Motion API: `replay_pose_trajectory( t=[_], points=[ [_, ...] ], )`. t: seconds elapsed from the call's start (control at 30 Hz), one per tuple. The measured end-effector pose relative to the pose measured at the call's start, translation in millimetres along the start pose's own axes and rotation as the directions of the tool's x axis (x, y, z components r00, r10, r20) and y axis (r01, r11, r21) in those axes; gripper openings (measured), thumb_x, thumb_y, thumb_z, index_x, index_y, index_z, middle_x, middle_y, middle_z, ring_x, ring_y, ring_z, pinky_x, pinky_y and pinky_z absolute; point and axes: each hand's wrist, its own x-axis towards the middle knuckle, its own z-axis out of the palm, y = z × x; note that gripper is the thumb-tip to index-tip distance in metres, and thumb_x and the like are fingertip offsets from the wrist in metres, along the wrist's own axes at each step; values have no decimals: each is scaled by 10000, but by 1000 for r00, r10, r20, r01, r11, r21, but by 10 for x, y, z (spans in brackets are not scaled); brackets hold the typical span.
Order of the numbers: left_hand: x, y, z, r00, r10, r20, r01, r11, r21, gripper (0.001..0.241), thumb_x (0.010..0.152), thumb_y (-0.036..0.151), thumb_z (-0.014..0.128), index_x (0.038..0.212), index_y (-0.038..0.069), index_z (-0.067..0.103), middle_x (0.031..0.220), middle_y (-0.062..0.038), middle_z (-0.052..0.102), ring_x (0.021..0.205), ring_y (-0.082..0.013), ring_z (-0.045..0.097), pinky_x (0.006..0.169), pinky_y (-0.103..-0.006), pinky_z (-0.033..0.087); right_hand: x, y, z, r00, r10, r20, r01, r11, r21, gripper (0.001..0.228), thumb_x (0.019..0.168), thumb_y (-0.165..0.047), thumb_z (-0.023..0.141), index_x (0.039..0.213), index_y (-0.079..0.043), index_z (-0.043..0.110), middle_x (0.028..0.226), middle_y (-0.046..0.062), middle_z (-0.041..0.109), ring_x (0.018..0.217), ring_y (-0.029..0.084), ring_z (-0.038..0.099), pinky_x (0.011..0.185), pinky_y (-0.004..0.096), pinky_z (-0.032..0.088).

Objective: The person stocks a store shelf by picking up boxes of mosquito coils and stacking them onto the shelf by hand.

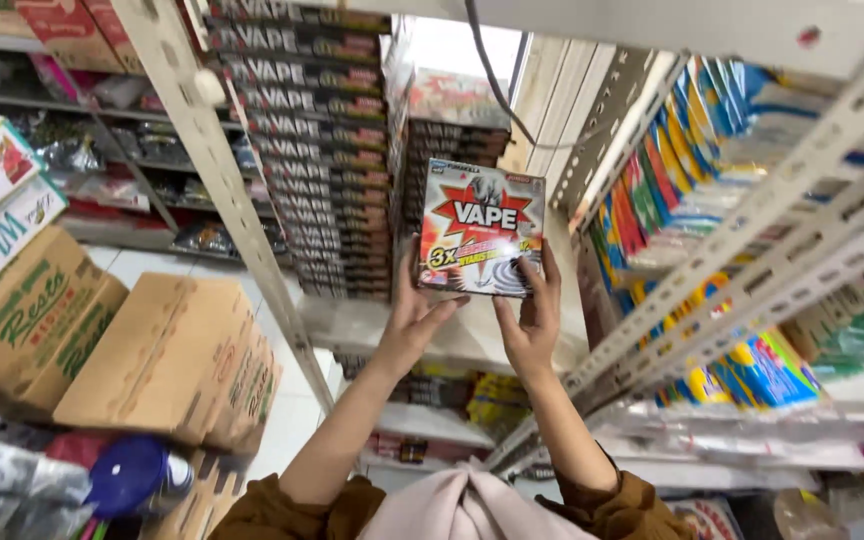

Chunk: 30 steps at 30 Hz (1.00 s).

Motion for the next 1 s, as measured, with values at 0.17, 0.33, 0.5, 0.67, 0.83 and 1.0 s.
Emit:
replay_pose_trajectory(
  t=[0.17,0.33,0.5,0.67,0.83,1.0],
  points=[
    [499,-74,-124,998,-12,69,18,996,-84,971,990,72,620,1686,171,-50,1654,-129,325,1502,-279,405,1200,-461,433,404,201,112,996,-17,-87,20,999,37,557,977,49,671,1501,15,485,1701,165,263,1581,288,335,1256,416,408],
    [923,-92,-167,997,-48,62,34,978,205,995,974,95,613,1662,179,-102,1609,-184,345,1452,-331,453,1170,-482,442,764,289,198,987,9,-160,-20,997,-68,520,1010,23,671,1494,26,479,1638,152,329,1512,254,410,1224,368,434],
    [1342,-142,-247,978,208,3,-104,474,875,1074,983,144,730,1623,68,-129,1677,-341,-26,1579,-476,37,1270,-578,135,1254,517,425,966,126,-224,-181,952,-246,326,1062,-94,683,1370,-27,602,1240,122,611,1034,147,607,956,281,531],
    [1617,-270,-312,973,208,96,-175,407,897,1123,933,164,754,1615,17,-126,1641,-351,-228,1558,-533,-135,1285,-555,71,1783,762,538,978,100,-184,-160,924,-346,341,1066,-278,669,1308,-47,602,1109,79,694,974,143,673,909,307,559],
    [1737,-534,-394,956,267,123,-172,171,970,1110,849,140,779,1573,-93,-30,1623,-345,-154,1531,-546,-86,1271,-602,49,1921,1009,611,984,116,-137,-167,874,-457,425,1061,-431,641,1258,-55,627,1119,96,727,1046,221,726,938,386,550],
    [1749,-652,-451,946,295,136,-183,137,974,1004,856,69,730,1590,-111,69,1690,-315,-78,1592,-502,-10,1333,-549,121,1932,1286,558,996,1,-84,-50,813,-581,531,1103,-398,652,1436,-4,524,1361,223,621,1281,359,591,1104,444,443]
  ],
)
